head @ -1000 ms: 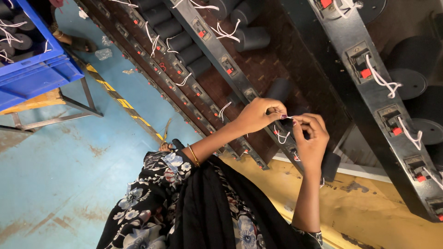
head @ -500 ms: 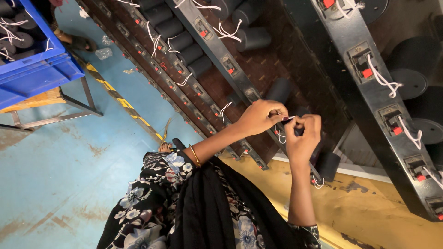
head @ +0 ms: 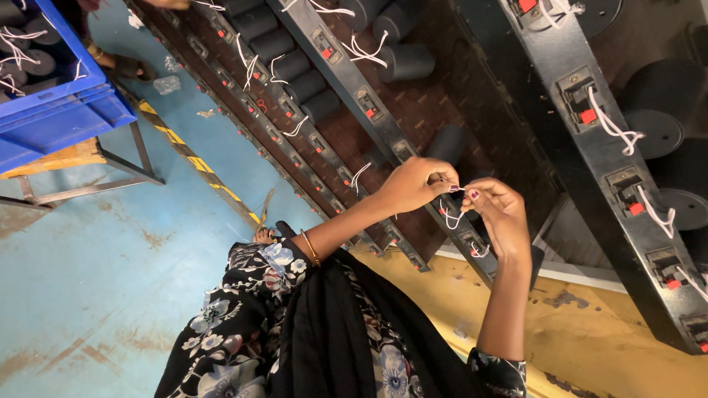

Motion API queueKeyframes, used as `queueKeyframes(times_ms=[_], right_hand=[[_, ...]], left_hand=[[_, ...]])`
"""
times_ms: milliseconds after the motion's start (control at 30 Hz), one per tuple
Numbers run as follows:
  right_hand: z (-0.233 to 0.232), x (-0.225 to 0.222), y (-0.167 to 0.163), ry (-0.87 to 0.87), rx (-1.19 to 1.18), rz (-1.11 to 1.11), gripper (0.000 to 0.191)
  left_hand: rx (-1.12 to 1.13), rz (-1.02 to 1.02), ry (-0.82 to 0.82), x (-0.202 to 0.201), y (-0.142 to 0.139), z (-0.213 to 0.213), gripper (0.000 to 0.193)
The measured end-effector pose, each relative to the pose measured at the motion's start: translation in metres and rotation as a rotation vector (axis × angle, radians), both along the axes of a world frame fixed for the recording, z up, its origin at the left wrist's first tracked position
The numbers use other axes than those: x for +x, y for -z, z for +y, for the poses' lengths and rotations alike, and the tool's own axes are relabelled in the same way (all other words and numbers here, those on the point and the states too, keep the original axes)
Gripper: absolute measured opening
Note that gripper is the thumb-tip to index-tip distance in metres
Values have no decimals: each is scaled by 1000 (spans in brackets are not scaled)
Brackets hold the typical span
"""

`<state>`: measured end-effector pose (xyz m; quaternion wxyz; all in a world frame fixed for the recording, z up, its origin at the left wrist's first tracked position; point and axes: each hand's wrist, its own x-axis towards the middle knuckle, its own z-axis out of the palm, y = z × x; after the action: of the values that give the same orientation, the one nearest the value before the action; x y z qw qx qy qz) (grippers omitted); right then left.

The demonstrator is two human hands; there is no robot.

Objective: The person takes black cylindrical electrical components with white wire leads, twists the wire ends together by hand, and attaches them to slots on a multi-tier metal rack, working through components one at a time along the rack.

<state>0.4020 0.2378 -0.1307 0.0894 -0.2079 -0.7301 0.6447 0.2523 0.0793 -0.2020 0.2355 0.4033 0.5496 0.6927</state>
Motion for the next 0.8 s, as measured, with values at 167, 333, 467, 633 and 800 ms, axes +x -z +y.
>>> queueKeyframes(times_ms=[167, 333, 467, 633, 800], right_hand=[[3, -3, -3, -9, 42, -52, 11], [-3, -6, -2, 9, 105, -22, 6], [-13, -10, 1, 28, 210, -6, 8], [-31, -10, 8, 104, 273, 120, 10], [-34, -11, 13, 355, 94, 272, 21]], left_hand=[[-54, -19, 7, 0, -1, 0, 9], [-15, -22, 22, 0, 1, 3, 10], [37, -31, 20, 2, 7, 7, 9], [163, -99, 17, 2, 21, 18, 10], [221, -391, 62, 6, 35, 32, 12]])
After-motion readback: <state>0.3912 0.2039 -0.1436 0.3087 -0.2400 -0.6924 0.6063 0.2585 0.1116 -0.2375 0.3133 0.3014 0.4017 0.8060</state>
